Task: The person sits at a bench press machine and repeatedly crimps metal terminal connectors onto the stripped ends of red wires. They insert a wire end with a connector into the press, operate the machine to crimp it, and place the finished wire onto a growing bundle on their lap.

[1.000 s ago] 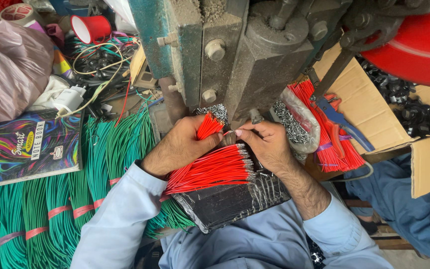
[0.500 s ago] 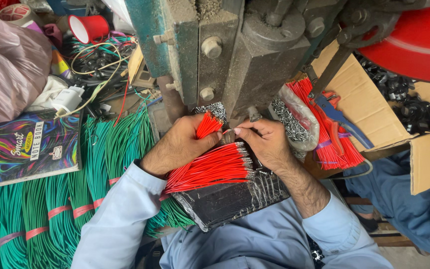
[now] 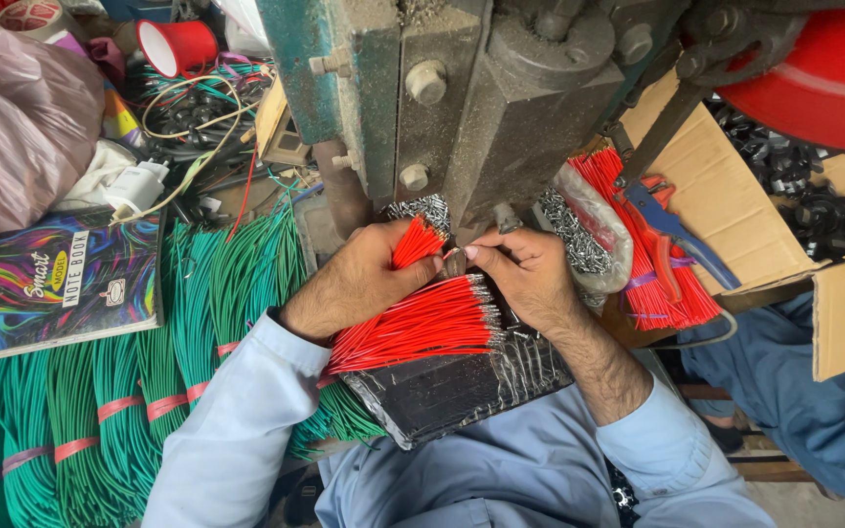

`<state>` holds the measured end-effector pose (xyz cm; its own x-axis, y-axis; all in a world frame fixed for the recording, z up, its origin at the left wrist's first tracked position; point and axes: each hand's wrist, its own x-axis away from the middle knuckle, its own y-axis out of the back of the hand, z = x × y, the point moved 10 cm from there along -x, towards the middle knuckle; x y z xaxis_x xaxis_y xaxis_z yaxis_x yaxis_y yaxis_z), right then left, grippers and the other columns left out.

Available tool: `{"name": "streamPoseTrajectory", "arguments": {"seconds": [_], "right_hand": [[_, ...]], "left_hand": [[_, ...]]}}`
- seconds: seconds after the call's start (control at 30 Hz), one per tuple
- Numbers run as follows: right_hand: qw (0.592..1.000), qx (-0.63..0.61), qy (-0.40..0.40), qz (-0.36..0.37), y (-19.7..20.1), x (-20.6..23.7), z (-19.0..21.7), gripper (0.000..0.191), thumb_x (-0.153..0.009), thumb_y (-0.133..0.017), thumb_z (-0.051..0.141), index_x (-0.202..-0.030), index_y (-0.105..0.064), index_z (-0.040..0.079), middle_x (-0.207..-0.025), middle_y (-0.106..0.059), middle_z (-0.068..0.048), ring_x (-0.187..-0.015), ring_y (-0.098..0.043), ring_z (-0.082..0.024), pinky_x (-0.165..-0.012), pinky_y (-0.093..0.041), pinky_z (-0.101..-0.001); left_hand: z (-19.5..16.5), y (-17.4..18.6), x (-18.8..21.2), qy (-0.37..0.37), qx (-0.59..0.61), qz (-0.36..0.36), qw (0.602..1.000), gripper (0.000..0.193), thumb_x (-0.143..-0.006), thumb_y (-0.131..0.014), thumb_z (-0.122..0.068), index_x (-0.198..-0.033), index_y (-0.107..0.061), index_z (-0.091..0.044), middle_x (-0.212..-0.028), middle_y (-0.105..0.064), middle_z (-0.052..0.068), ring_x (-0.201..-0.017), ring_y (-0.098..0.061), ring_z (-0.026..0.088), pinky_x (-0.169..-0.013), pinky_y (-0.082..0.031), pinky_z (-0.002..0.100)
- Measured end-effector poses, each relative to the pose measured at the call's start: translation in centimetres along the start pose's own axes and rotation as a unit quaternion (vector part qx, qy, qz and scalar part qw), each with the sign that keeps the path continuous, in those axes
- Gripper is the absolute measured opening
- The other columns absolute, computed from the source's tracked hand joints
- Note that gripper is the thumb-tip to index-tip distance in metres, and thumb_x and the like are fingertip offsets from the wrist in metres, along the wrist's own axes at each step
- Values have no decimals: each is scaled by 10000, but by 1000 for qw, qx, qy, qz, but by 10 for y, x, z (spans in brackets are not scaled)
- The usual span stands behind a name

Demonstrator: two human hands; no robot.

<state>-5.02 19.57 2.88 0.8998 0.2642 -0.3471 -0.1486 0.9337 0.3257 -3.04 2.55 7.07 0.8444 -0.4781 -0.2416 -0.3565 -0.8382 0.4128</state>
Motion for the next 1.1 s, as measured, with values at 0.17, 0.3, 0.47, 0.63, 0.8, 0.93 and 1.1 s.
{"name": "streamPoseTrajectory", "arguments": {"seconds": [0.17,0.3,0.47,0.63,0.8,0.93,1.1], "right_hand": [[1000,14,-3,3,-5,2,1,109,-968,-716,83,-1022,-749,-7,-905,-770,-42,-841,-705,-61,-748,-581,-220],[1000,17,0,0,-7,2,2,106,-967,-719,81,-1026,-747,-3,-902,-766,-39,-843,-702,-63,-749,-578,-220],[999,36,4,-3,-7,3,0,102,-968,-728,74,-1026,-748,-7,-881,-758,-41,-816,-675,-62,-727,-558,-222],[1000,20,9,0,-12,5,0,102,-968,-720,65,-1032,-740,-12,-905,-758,-41,-836,-682,-59,-747,-561,-220],[1000,-4,1,5,-21,7,-3,98,-979,-704,48,-1040,-729,-25,-922,-762,-48,-845,-684,-58,-756,-561,-216],[999,-43,-8,5,-28,9,-7,102,-988,-688,35,-1057,-715,-35,-945,-760,-52,-863,-687,-61,-773,-565,-213],[999,-42,-8,2,-31,10,-5,102,-990,-690,32,-1060,-712,-38,-942,-756,-56,-860,-683,-66,-767,-562,-212]], "left_hand": [[4,2,6,11,1,1,1000,169,-932,-658,-113,-1059,-680,-3,-846,-737,104,-786,-678,138,-762,-567,322],[2,3,7,3,-7,-1,1000,178,-931,-669,-120,-1069,-675,-8,-851,-740,109,-787,-684,142,-771,-567,325],[1,5,8,1,-17,-7,1000,194,-918,-674,-122,-1079,-665,-14,-866,-745,122,-797,-710,155,-775,-572,335],[0,8,12,-1,-25,-13,1000,183,-909,-674,-122,-1056,-664,-14,-869,-743,136,-809,-740,187,-770,-578,347],[2,13,20,11,-38,-17,999,191,-903,-680,-147,-1043,-665,-18,-854,-740,150,-806,-759,229,-759,-579,360],[2,16,27,17,-46,-17,999,204,-903,-687,-166,-1042,-664,-17,-862,-741,162,-824,-768,253,-766,-578,369],[-2,18,30,7,-49,-15,999,205,-898,-691,-166,-1043,-672,-22,-873,-745,157,-842,-771,253,-770,-579,368]]}}
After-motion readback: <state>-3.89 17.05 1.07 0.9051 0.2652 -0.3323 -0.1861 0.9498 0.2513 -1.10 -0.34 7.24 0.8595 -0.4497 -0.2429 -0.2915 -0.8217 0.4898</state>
